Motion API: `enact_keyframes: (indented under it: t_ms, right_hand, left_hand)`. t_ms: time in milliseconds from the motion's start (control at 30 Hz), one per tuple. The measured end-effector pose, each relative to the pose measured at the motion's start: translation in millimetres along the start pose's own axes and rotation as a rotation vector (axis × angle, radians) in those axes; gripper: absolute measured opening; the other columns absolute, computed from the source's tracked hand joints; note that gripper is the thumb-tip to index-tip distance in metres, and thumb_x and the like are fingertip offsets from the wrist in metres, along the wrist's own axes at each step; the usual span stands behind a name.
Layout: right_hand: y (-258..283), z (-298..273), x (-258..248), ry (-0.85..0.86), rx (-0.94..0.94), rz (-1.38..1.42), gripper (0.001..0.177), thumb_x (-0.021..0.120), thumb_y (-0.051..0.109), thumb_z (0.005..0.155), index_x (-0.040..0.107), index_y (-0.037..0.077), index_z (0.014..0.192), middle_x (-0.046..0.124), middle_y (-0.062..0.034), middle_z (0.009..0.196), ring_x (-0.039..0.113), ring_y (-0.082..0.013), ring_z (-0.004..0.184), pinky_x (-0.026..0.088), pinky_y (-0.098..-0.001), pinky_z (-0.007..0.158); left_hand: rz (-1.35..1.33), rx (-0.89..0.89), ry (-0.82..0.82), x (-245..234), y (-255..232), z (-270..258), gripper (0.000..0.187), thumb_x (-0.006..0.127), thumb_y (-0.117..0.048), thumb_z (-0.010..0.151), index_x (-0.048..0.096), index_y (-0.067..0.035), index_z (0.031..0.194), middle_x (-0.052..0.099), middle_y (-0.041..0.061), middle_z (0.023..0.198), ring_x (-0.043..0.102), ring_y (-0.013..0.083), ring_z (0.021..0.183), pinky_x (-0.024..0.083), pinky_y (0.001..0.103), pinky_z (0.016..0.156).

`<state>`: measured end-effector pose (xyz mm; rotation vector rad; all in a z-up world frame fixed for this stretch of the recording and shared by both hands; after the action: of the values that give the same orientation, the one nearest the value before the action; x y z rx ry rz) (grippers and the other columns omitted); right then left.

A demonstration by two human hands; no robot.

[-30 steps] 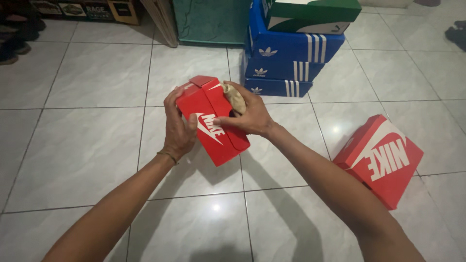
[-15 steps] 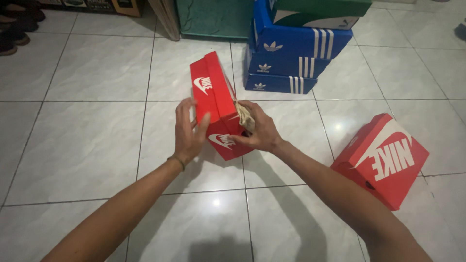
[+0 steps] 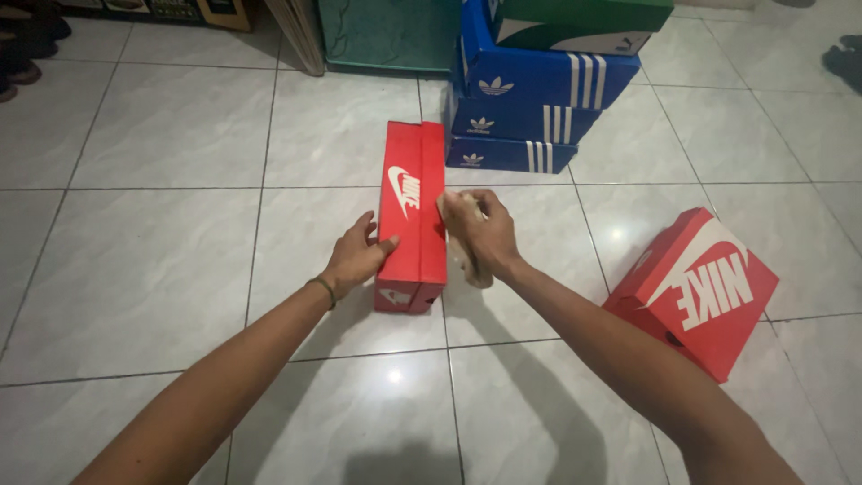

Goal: The person wipes the exterior of several shoe boxes with a cloth, then opens one to place a pair of sneakers inside.

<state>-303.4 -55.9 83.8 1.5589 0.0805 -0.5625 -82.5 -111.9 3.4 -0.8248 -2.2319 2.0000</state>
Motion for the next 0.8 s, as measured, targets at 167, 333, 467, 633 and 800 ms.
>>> enact_keyframes:
  t_ms: [167, 333, 467, 633, 800]
  right_hand:
    - [-14, 0, 26, 0.141, 0.169, -0.256, 0.095, 0.084, 0.053, 0.074, 0.039, -0.001, 0.139, 0.068, -0.0211, 0.118, 0.071, -0.0271, 0.103, 0.059, -0.0354, 0.090]
    - [-14, 0, 33, 0.144, 0.136, -0.267, 0.098, 0.087, 0.043, 0.070, 0.035, -0.002, 0.141, 0.067, -0.0225, 0.119, 0.071, -0.0276, 0.103, 0.058, -0.0335, 0.090]
    - [-24, 4, 14, 0.127, 0.264, -0.171, 0.088, 0.081, 0.033, 0.069, 0.039, -0.001, 0.139, 0.070, -0.0203, 0.113, 0.076, -0.0275, 0.093, 0.062, -0.0335, 0.083]
    - [-47, 10, -11, 0.121, 0.272, -0.126, 0.088, 0.083, 0.033, 0.071, 0.038, -0.001, 0.138, 0.064, -0.0179, 0.117, 0.072, -0.0241, 0.097, 0.061, -0.0328, 0.083]
    - [-58, 14, -12, 0.113, 0.234, -0.089, 0.087, 0.085, 0.033, 0.073, 0.040, 0.000, 0.139, 0.065, -0.0171, 0.118, 0.072, -0.0225, 0.100, 0.060, -0.0317, 0.086]
  left_hand:
    - [0.123, 0.046, 0.031, 2, 0, -3, 0.070, 0.069, -0.040, 0.091, 0.049, -0.010, 0.151, 0.067, 0.016, 0.139, 0.066, 0.0266, 0.125, 0.054, 0.038, 0.100]
    - [0.229, -0.116, 0.004, -7, -23, -18, 0.081, 0.064, -0.031, 0.093, 0.024, -0.016, 0.161, 0.067, 0.018, 0.132, 0.068, 0.0316, 0.117, 0.051, 0.040, 0.101]
    - [0.218, -0.112, 0.033, -5, -19, -22, 0.079, 0.054, -0.024, 0.094, 0.022, -0.026, 0.165, 0.068, 0.018, 0.134, 0.069, 0.0324, 0.116, 0.051, 0.042, 0.103]
    - [0.512, 0.188, -0.088, 0, -30, -11, 0.070, 0.058, -0.022, 0.098, 0.028, -0.016, 0.162, 0.019, 0.030, 0.166, 0.040, 0.0473, 0.140, 0.039, 0.048, 0.117]
    - [0.680, -0.024, 0.026, 24, -54, -27, 0.097, 0.066, -0.054, 0.088, 0.020, -0.009, 0.160, 0.006, 0.021, 0.168, 0.021, 0.0411, 0.154, 0.038, 0.060, 0.109]
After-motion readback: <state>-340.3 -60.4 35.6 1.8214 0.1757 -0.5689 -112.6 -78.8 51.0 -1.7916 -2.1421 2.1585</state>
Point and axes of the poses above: each hand's wrist, its own z-axis towards the middle knuckle, its own x-axis out of the palm, y = z × x, the point moved 8 cm from there along z, towards the middle knuckle
